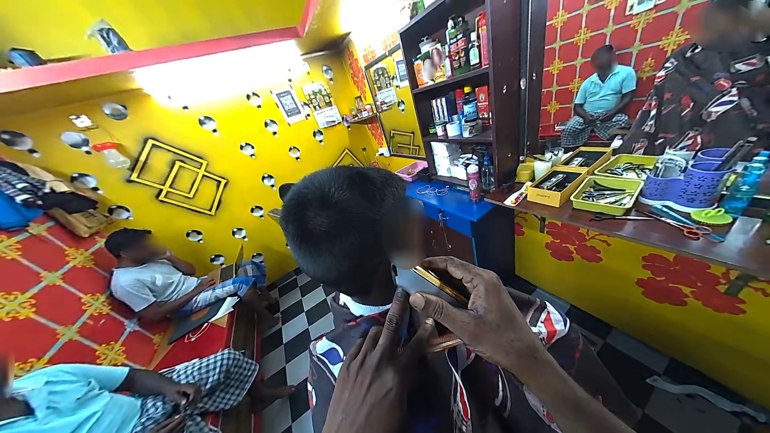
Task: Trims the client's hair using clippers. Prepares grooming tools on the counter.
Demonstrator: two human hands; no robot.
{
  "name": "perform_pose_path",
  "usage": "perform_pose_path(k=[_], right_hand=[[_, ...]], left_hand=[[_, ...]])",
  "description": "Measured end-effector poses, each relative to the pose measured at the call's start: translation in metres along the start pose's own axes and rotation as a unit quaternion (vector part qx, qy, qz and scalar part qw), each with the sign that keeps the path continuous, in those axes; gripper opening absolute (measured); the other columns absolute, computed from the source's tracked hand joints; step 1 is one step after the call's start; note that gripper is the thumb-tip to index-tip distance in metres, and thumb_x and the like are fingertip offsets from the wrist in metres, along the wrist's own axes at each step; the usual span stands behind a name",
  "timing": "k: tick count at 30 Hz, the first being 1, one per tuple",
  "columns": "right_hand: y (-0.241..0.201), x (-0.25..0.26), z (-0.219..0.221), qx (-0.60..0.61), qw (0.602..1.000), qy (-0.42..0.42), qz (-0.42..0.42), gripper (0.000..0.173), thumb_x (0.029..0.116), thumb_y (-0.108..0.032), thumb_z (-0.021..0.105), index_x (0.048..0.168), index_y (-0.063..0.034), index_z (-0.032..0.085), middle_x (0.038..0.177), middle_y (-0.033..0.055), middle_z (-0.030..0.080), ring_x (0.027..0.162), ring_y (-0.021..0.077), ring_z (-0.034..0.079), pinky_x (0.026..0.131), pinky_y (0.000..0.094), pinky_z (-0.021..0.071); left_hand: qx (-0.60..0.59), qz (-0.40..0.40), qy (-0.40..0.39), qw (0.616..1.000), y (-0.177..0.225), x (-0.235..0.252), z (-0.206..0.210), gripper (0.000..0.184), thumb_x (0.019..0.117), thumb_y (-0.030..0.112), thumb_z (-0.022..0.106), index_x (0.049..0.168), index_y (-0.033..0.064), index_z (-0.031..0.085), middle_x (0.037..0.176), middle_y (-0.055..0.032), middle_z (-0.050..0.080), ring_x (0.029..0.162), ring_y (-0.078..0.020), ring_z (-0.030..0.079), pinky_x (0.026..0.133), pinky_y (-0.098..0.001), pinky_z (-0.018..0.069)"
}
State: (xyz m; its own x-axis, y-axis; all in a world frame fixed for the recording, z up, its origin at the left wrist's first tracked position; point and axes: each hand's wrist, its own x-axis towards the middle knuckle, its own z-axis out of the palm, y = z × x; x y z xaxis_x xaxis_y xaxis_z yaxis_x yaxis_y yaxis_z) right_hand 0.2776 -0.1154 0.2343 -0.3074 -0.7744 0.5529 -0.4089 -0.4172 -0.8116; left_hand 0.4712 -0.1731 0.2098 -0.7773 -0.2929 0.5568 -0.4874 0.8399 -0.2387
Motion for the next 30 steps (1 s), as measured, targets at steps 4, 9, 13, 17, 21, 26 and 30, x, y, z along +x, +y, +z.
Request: perform_pose_path(k=[4,9,13,17,21,26,30], right_hand=[[0.002,0.001,0.000,0.034,0.999,0.002,0.012,0.038,0.0879,-0.046,0.077,0.118,-0.0232,0.074,0.098,-0.0086,0.072,0.083,0.0042,0.068,0.070,0.0237,0.0590],[0.005,0.001,0.001,0.079,0.996,0.002,0.028,0.037,0.0895,-0.042,0.077,0.120,-0.0207,0.074,0.099,-0.0048,0.073,0.084,0.0083,0.069,0.071,0.0256,0.0597],[0.008,0.002,0.002,0.144,0.989,-0.005,0.038,0.035,0.0918,-0.037,0.076,0.119,-0.0153,0.073,0.097,0.0025,0.074,0.079,0.0144,0.071,0.069,0.0280,0.0611],[0.010,0.001,0.003,0.210,0.975,-0.015,0.067,0.035,0.0930,-0.035,0.075,0.119,-0.0113,0.073,0.094,0.0085,0.072,0.077,0.0170,0.069,0.069,0.0278,0.0594],[0.013,0.001,0.004,0.297,0.950,-0.022,0.091,0.030,0.0943,-0.027,0.073,0.115,-0.0056,0.073,0.094,0.0112,0.071,0.080,0.0156,0.068,0.073,0.0259,0.0582],[0.012,-0.003,0.001,0.401,0.905,-0.049,0.133,0.029,0.0971,-0.026,0.070,0.114,-0.0031,0.072,0.097,0.0128,0.070,0.082,0.0137,0.069,0.074,0.0250,0.0587],[0.012,-0.017,-0.004,0.531,0.826,-0.026,0.188,0.033,0.0960,-0.034,0.071,0.113,-0.0052,0.070,0.103,0.0135,0.070,0.085,0.0139,0.070,0.075,0.0242,0.0597]], left_hand=[[-0.002,-0.002,-0.010,1.000,0.000,0.000,0.000,0.049,0.0920,0.006,0.057,0.129,0.0347,0.071,0.149,-0.0138,0.055,0.079,-0.0228,0.070,0.062,-0.0356,0.0555],[0.001,0.002,-0.014,1.000,0.000,0.001,0.001,0.050,0.0920,0.006,0.057,0.131,0.0350,0.070,0.154,-0.0133,0.050,0.081,-0.0221,0.069,0.063,-0.0353,0.0549],[-0.003,-0.002,-0.016,1.000,0.000,0.001,0.001,0.049,0.0926,0.008,0.057,0.131,0.0358,0.069,0.155,-0.0134,0.048,0.081,-0.0227,0.070,0.064,-0.0362,0.0553],[-0.004,-0.002,-0.011,1.000,0.000,0.001,0.003,0.050,0.0911,0.007,0.058,0.131,0.0355,0.070,0.155,-0.0134,0.049,0.081,-0.0233,0.070,0.063,-0.0367,0.0549],[-0.003,-0.001,-0.013,1.000,-0.001,0.000,0.004,0.051,0.0905,0.006,0.058,0.130,0.0355,0.070,0.155,-0.0133,0.049,0.080,-0.0229,0.070,0.063,-0.0363,0.0548],[0.000,0.002,-0.015,1.000,-0.001,-0.001,0.004,0.053,0.0904,0.005,0.059,0.131,0.0368,0.069,0.156,-0.0125,0.048,0.084,-0.0236,0.070,0.065,-0.0369,0.0553],[-0.011,0.025,-0.042,0.999,-0.005,-0.005,0.000,0.061,0.0863,0.000,0.061,0.134,0.0382,0.067,0.161,-0.0109,0.042,0.091,-0.0244,0.071,0.069,-0.0373,0.0562]])
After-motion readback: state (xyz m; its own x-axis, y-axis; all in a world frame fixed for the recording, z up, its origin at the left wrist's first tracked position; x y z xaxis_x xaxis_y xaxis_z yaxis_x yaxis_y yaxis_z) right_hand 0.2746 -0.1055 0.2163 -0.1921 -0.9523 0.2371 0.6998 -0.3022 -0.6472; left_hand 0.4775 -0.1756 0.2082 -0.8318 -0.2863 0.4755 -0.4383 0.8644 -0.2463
